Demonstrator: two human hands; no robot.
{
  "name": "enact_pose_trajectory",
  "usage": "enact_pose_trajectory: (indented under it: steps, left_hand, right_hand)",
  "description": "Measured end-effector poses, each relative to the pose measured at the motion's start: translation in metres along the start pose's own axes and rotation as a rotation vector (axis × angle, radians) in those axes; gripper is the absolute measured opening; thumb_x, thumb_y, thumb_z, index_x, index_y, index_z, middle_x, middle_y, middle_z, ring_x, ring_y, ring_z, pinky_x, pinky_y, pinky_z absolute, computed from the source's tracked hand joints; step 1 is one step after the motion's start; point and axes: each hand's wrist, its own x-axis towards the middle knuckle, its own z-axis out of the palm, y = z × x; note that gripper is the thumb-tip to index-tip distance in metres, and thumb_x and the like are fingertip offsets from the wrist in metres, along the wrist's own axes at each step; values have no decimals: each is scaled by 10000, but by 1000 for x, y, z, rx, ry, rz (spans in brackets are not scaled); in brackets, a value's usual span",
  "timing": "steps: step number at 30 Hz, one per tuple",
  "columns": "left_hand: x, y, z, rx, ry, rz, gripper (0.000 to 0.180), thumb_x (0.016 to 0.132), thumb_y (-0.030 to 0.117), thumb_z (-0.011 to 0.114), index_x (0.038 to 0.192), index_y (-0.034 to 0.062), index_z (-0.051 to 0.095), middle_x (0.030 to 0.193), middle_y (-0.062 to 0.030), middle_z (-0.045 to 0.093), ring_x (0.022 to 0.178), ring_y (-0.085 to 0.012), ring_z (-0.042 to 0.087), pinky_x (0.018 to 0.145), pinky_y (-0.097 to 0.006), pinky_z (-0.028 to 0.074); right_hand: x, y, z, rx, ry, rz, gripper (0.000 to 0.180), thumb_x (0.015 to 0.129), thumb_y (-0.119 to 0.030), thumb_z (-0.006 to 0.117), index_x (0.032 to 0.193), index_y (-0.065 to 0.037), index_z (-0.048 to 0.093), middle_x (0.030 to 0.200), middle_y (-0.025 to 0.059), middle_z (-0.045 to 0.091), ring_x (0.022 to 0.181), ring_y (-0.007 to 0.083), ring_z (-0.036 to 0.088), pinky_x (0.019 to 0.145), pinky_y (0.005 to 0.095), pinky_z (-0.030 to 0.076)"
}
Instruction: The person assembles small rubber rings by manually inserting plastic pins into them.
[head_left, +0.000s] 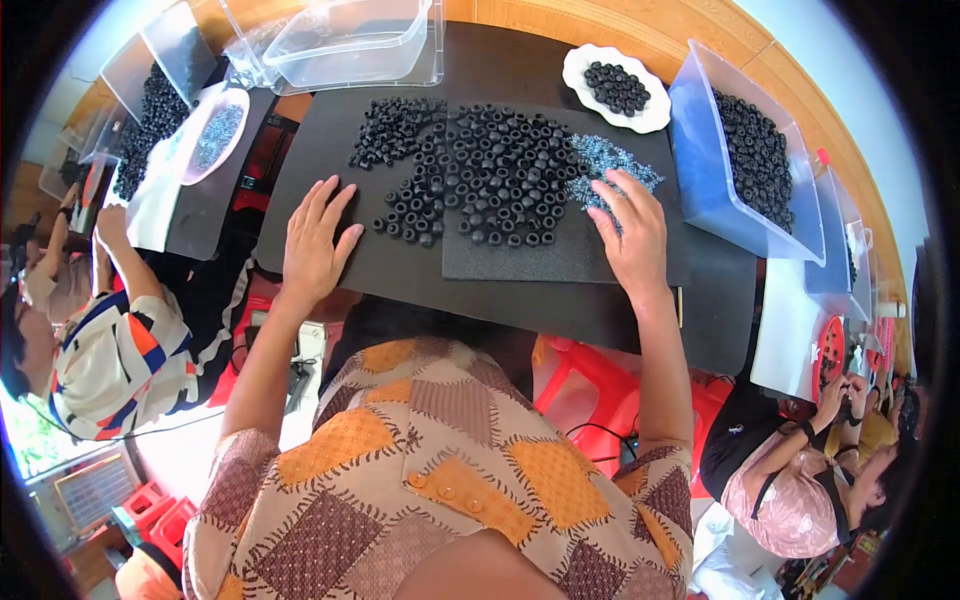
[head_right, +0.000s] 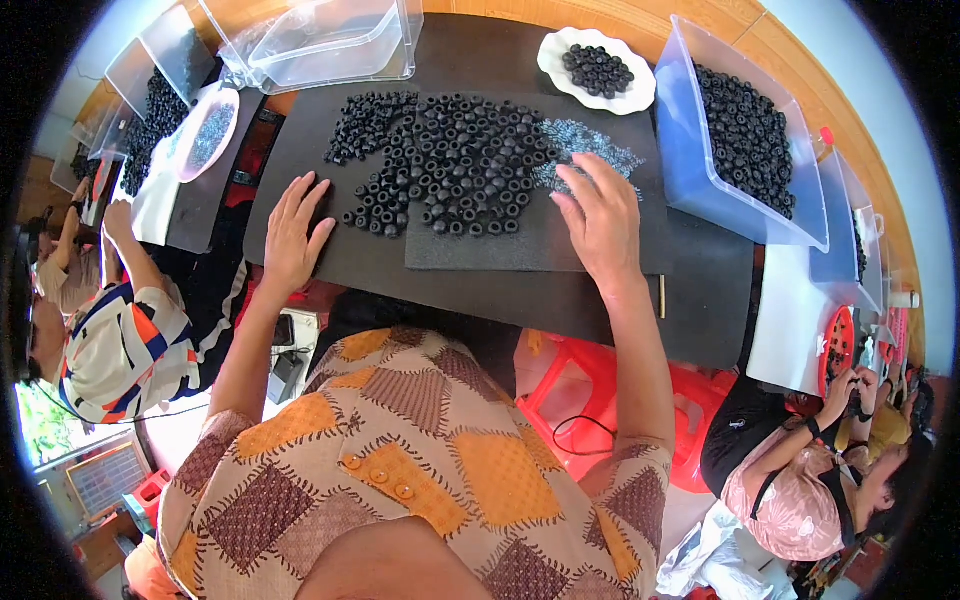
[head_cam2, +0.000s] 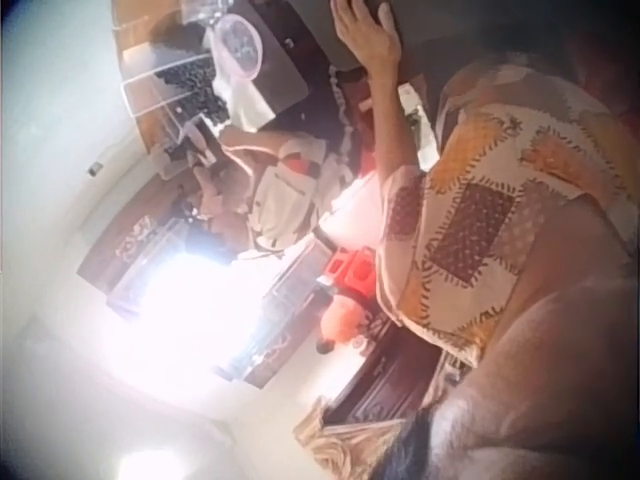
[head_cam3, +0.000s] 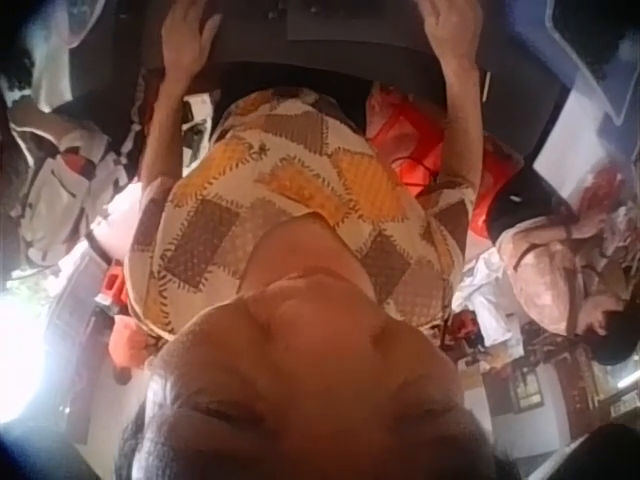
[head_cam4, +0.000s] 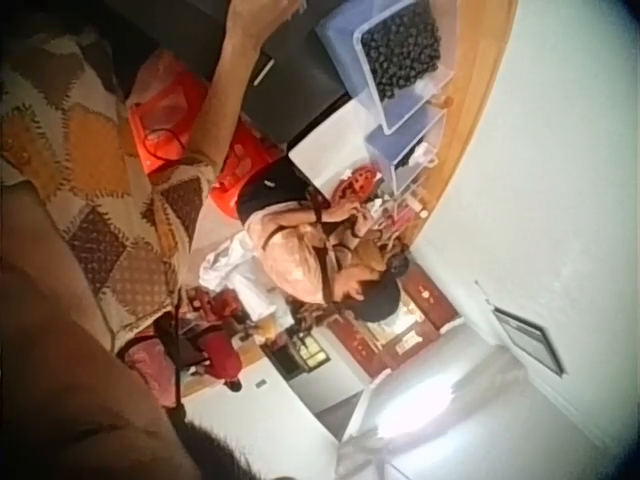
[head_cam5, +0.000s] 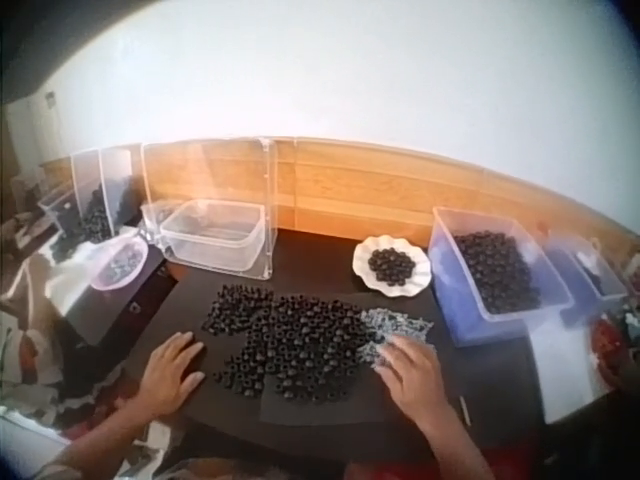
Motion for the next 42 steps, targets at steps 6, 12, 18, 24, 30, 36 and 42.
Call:
enact_pose_trajectory:
  steps: [6, 12, 18, 24, 30, 36, 42]
  left_hand:
    - [-1, 3, -2, -41, -17, -17, 504, 934, 293, 604, 1402, 133, 506, 1491, -126, 410, 1391, -334, 367, 1117, -449, 299]
    - [1, 0, -4, -63, -42, -24, 498, 930, 311, 608, 1386, 131, 524, 1498, -126, 400, 1400, -339, 347, 1123, -459, 285]
    - [3, -2, -6, -100, -77, -57, 502, 920, 317, 614, 1378, 129, 532, 1504, -124, 392, 1404, -340, 337, 1126, -464, 279]
    - [5, -2, -8, -119, -85, -73, 496, 901, 297, 638, 1360, 128, 551, 1499, -125, 400, 1403, -341, 340, 1126, -464, 281]
    - [5, -1, -9, -122, -88, -80, 489, 894, 294, 647, 1347, 128, 563, 1484, -128, 420, 1395, -346, 353, 1124, -466, 284]
    - [6, -1, -8, -119, -67, -73, 489, 885, 291, 657, 1339, 130, 571, 1479, -128, 426, 1392, -346, 357, 1118, -467, 292]
    - [3, -3, -8, -121, -66, -63, 498, 882, 281, 662, 1347, 132, 562, 1480, -135, 417, 1387, -348, 356, 1117, -467, 292]
  right_hand:
    - [54, -8, 22, 218, -15, 78, 120, 793, -92, 733, 909, -65, 717, 908, 88, 620, 881, 289, 606, 788, 379, 484]
    - [96, -5, 60, 229, -233, 242, 67, 799, -123, 725, 822, -61, 713, 779, 83, 587, 795, 269, 602, 707, 389, 485]
    - [115, -13, 65, 47, -379, 229, 72, 819, -130, 696, 851, -72, 723, 799, 85, 614, 831, 283, 636, 725, 404, 501]
    - [119, -10, 60, 35, -492, 209, 111, 803, -85, 714, 910, -59, 725, 820, 81, 630, 776, 266, 650, 708, 378, 504]
    - [126, -18, 59, -65, -575, 198, 116, 791, -98, 718, 903, -70, 713, 842, 71, 623, 816, 264, 647, 725, 392, 507]
    - [120, -16, 54, 8, -544, 258, 95, 808, -92, 703, 896, -60, 687, 870, 76, 625, 827, 274, 648, 730, 396, 510]
    - [130, -47, 58, 375, -368, 253, 121, 847, -39, 681, 966, -22, 663, 864, 96, 693, 758, 153, 666, 704, 286, 509]
